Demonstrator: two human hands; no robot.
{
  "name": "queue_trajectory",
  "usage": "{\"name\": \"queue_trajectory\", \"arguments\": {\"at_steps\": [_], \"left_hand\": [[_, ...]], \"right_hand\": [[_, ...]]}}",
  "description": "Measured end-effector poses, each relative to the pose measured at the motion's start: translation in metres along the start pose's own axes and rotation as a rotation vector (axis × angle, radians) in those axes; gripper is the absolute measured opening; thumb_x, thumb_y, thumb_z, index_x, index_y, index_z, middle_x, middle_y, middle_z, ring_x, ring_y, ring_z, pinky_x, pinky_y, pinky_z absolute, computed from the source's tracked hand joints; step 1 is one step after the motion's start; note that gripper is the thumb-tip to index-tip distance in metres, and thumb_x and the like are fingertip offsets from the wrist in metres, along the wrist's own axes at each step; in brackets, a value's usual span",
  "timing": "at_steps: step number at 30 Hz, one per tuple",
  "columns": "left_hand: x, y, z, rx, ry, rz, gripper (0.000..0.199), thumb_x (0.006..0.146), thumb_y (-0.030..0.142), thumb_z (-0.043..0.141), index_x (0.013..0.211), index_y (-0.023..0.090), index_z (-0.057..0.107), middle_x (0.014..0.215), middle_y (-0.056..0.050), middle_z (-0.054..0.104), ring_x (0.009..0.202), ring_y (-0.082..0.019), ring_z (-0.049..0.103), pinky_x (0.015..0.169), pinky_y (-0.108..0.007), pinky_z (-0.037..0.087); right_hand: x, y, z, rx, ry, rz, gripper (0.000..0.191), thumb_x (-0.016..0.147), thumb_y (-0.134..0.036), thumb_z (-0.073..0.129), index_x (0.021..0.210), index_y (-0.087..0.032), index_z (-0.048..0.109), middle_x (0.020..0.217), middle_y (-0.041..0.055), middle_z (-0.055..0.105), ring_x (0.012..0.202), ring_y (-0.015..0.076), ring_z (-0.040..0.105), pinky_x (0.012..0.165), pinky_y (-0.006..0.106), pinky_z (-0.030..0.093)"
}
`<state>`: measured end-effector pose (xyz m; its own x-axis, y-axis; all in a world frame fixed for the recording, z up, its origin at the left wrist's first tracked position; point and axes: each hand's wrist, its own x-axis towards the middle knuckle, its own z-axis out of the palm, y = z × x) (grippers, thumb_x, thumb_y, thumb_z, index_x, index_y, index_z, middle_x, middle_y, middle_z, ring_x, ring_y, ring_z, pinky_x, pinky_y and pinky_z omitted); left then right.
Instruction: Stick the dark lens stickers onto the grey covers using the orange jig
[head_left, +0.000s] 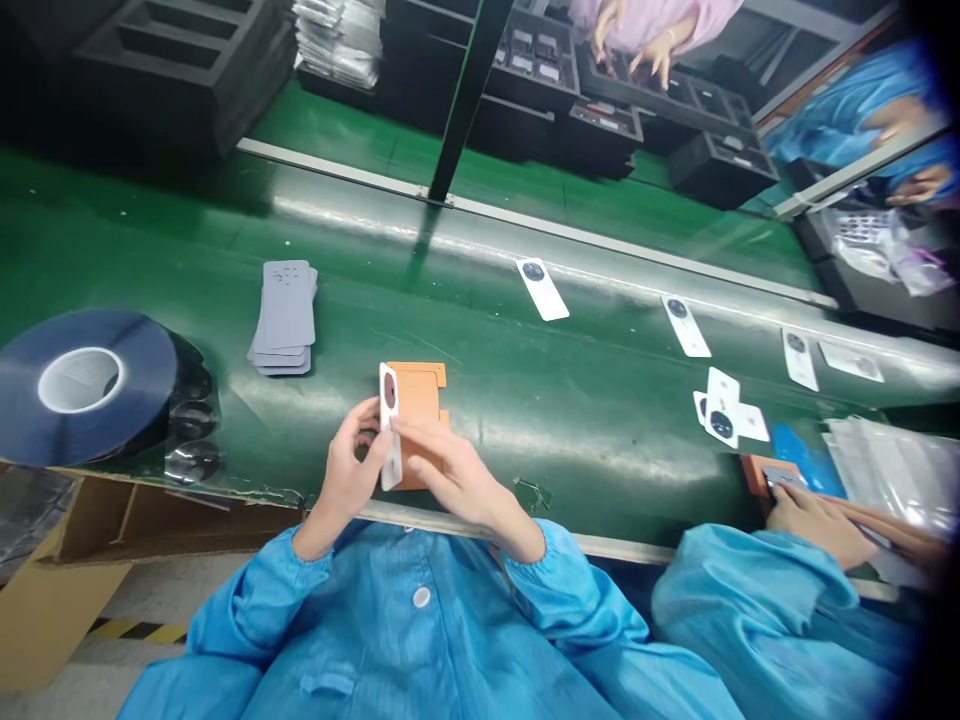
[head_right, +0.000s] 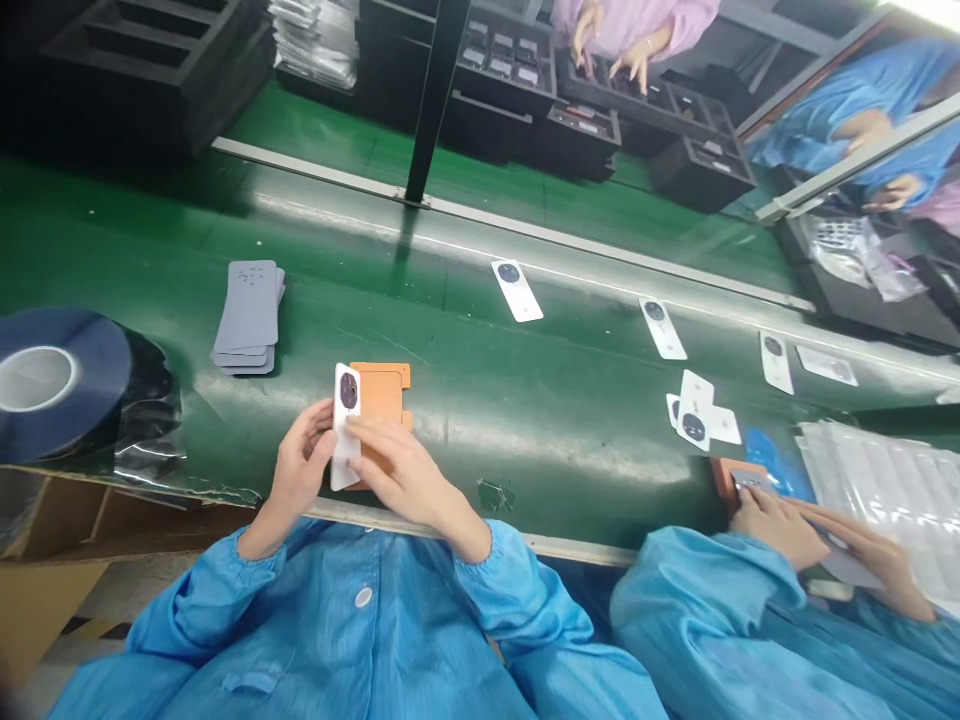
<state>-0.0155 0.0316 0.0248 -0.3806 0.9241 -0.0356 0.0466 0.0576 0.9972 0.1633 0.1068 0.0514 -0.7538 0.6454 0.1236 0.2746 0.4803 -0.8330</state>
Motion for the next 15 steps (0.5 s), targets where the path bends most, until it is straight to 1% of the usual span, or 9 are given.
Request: {"name": "queue_trajectory", "arguments": {"at_steps": [1,2,4,5,7,9,11,13,15], "left_hand": [[0.003,-0.001,-0.002,-0.055,0.024,-0.053,0.053,0.096,0.039,0.066,0.144,0.019,0.054,0.124,-0.012,0.073,0.108,-0.024,0.072,0.083,-0.033,0.058],[0.006,-0.003,-0.005,-0.098,0.048,-0.100,0.060,0.095,0.039,0.068,0.148,0.018,0.049,0.116,-0.011,0.075,0.101,-0.022,0.073,0.081,-0.031,0.058],[0.010,-0.005,-0.009,-0.152,0.092,-0.177,0.072,0.090,0.037,0.072,0.152,0.017,0.042,0.101,-0.006,0.076,0.086,-0.019,0.073,0.075,-0.029,0.057],[0.011,-0.006,-0.011,-0.173,0.112,-0.201,0.075,0.088,0.036,0.073,0.153,0.017,0.040,0.096,-0.005,0.075,0.081,-0.018,0.072,0.073,-0.028,0.057],[0.012,-0.006,-0.014,-0.216,0.140,-0.223,0.077,0.086,0.036,0.075,0.152,0.017,0.041,0.094,-0.004,0.075,0.076,-0.017,0.071,0.070,-0.027,0.056],[0.013,-0.005,-0.016,-0.259,0.171,-0.231,0.078,0.084,0.037,0.076,0.151,0.016,0.042,0.094,-0.005,0.076,0.075,-0.016,0.071,0.068,-0.026,0.056],[0.016,-0.004,-0.017,-0.298,0.197,-0.234,0.079,0.083,0.038,0.077,0.151,0.017,0.042,0.095,-0.005,0.076,0.074,-0.016,0.071,0.067,-0.026,0.055],[0.019,-0.004,-0.019,-0.334,0.217,-0.227,0.080,0.083,0.038,0.078,0.151,0.017,0.041,0.098,-0.006,0.076,0.077,-0.017,0.072,0.069,-0.027,0.056],[0.022,-0.003,-0.025,-0.344,0.244,-0.198,0.078,0.083,0.038,0.079,0.149,0.018,0.042,0.104,-0.008,0.077,0.079,-0.017,0.072,0.068,-0.026,0.056]], "right_hand": [[0.002,-0.004,0.002,0.021,-0.035,-0.022,0.042,0.106,-0.039,0.055,0.145,-0.026,0.063,0.148,0.0109,0.064,0.139,0.0259,0.059,0.118,0.046,0.047],[0.004,-0.006,0.003,0.023,-0.028,-0.011,0.039,0.105,-0.038,0.058,0.141,-0.025,0.066,0.141,0.0109,0.069,0.133,0.0258,0.063,0.115,0.045,0.049],[0.007,-0.005,0.007,0.001,0.068,0.071,0.032,0.103,-0.035,0.061,0.130,-0.023,0.072,0.125,0.0108,0.075,0.117,0.0249,0.070,0.104,0.043,0.055],[0.008,-0.004,0.008,-0.005,0.115,0.116,0.028,0.102,-0.033,0.061,0.125,-0.023,0.074,0.117,0.0102,0.077,0.108,0.0238,0.072,0.099,0.041,0.057],[0.008,0.000,0.010,0.008,0.144,0.207,0.026,0.099,-0.030,0.064,0.122,-0.022,0.074,0.107,0.0084,0.077,0.094,0.0209,0.072,0.089,0.038,0.058],[0.008,0.002,0.013,0.083,0.079,0.304,0.036,0.094,-0.030,0.068,0.129,-0.022,0.070,0.103,0.0066,0.076,0.080,0.0172,0.069,0.080,0.035,0.059],[0.008,0.003,0.018,0.224,-0.005,0.390,0.048,0.091,-0.031,0.071,0.137,-0.020,0.065,0.096,0.0047,0.075,0.070,0.0147,0.067,0.070,0.031,0.057],[0.013,0.007,0.021,0.373,-0.027,0.433,0.053,0.088,-0.033,0.072,0.139,-0.018,0.063,0.087,0.0030,0.073,0.067,0.0143,0.066,0.064,0.028,0.056],[0.027,0.015,0.019,0.458,0.020,0.431,0.053,0.086,-0.035,0.074,0.135,-0.017,0.066,0.083,0.0026,0.073,0.068,0.0146,0.067,0.064,0.027,0.056]]}}
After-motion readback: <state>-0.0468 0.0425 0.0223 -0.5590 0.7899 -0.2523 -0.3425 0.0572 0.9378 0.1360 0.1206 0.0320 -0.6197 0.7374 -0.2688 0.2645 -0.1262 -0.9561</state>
